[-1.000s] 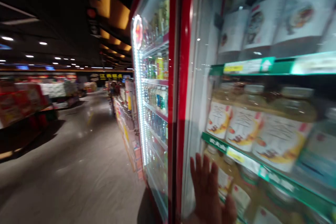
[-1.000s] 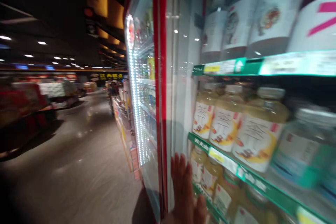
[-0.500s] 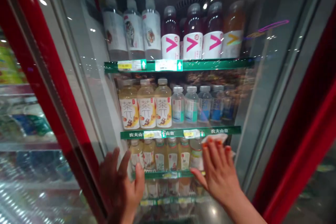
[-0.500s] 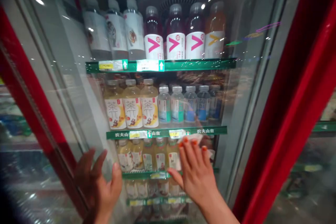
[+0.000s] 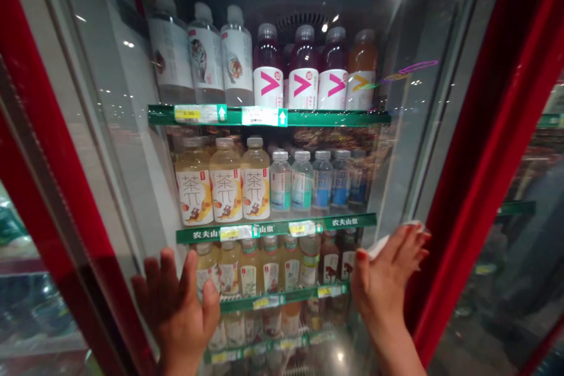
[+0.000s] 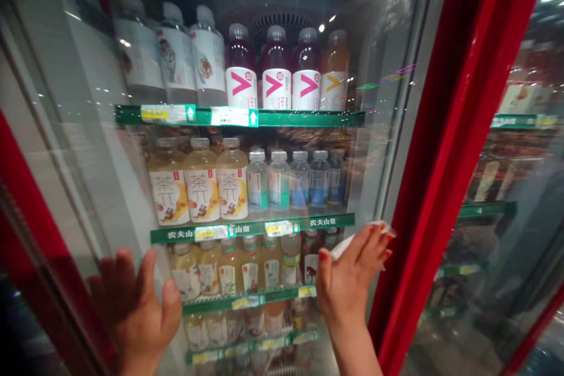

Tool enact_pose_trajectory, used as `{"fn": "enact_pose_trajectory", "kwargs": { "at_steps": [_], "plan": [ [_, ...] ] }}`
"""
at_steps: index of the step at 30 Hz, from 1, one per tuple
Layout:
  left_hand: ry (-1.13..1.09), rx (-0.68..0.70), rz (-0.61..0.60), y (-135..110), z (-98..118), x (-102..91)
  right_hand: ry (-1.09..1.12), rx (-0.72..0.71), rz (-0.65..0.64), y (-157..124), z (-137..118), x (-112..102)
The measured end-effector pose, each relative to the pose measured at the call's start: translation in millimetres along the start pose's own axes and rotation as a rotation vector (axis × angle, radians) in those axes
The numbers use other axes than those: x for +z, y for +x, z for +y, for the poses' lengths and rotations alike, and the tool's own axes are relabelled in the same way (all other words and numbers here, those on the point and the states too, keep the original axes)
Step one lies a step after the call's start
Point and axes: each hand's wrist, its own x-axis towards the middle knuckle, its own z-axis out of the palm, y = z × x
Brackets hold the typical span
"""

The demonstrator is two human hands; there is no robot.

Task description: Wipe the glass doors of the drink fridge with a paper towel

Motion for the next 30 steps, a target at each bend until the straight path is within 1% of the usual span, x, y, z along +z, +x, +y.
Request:
{"fn": "enact_pose_trajectory", "kwargs": {
  "at_steps": [1,2,3,4,6,7,8,9,10,12,13,14,15,16,17,19,20,21,22,23,25,26,27,28,29,30],
  "plan": [
    [-0.008,-0.007,-0.001,-2,-2,0.6,0.012,0.07,0.019,10,1,-2],
    [-0.019,-0.015,-0.004,-4,-4,1.4,0.025,0.082,0.029,18,-4,-2],
    [-0.03,-0.02,-0.011,-6,-7,2.3,0.035,0.043,0.029,22,-13,-2],
    [-0.036,-0.02,-0.022,-9,-10,3.2,0.041,-0.035,0.016,22,-24,-2],
    [-0.027,-0.019,-0.039,-13,-15,4.8,0.039,-0.246,-0.015,7,-40,0],
    [-0.018,-0.019,-0.032,-14,-17,5.2,0.03,-0.334,-0.027,-4,-42,1],
    [-0.012,-0.018,-0.023,-14,-18,5.4,0.016,-0.374,-0.033,-15,-37,2],
    [-0.013,-0.013,-0.015,-14,-19,5.3,0.002,-0.354,-0.032,-22,-29,3],
    [-0.022,-0.007,-0.013,-13,-19,5.0,-0.007,-0.279,-0.029,-25,-17,3],
    [-0.05,0.004,-0.018,-11,-18,4.1,0.0,-0.049,-0.015,-15,1,3],
    [-0.057,0.004,-0.022,-10,-18,3.6,0.017,0.043,-0.005,-5,4,2],
    [-0.055,-0.002,-0.024,-10,-18,3.2,0.037,0.086,0.009,5,1,1],
    [-0.049,-0.01,-0.023,-11,-18,3.0,0.053,0.074,0.021,14,-8,0],
    [-0.04,-0.014,-0.026,-11,-19,2.9,0.059,0.015,0.026,19,-21,0],
    [-0.035,-0.015,-0.031,-12,-19,2.9,0.058,-0.084,0.02,19,-35,0],
    [-0.041,-0.01,-0.036,-12,-18,3.1,0.039,-0.346,-0.003,7,-56,1],
    [-0.049,-0.005,-0.025,-12,-17,3.3,0.024,-0.456,-0.015,-1,-60,1],
    [-0.054,0.003,-0.017,-10,-15,3.4,0.008,-0.516,-0.024,-9,-57,1],
    [-0.054,0.008,-0.008,-9,-13,3.5,-0.009,-0.514,-0.026,-12,-49,2],
    [-0.05,0.012,0.0,-7,-10,3.4,-0.022,-0.453,-0.022,-11,-39,1],
    [-0.039,0.012,0.015,-3,-5,3.1,-0.019,-0.224,-0.003,6,-20,0],
    [-0.037,0.012,0.022,-1,-3,2.9,-0.001,-0.118,0.014,19,-16,-2],
    [-0.038,0.011,0.023,0,-2,2.8,0.02,-0.048,0.03,31,-17,-3],
    [-0.044,0.013,0.018,-1,-3,3.0,0.036,-0.02,0.04,39,-24,-4],
    [-0.054,0.015,0.011,-3,-5,3.6,0.043,-0.03,0.034,42,-34,-5],
    [-0.069,0.014,0.006,-6,-8,4.8,0.038,-0.079,0.017,40,-46,-4]
  ]
}}
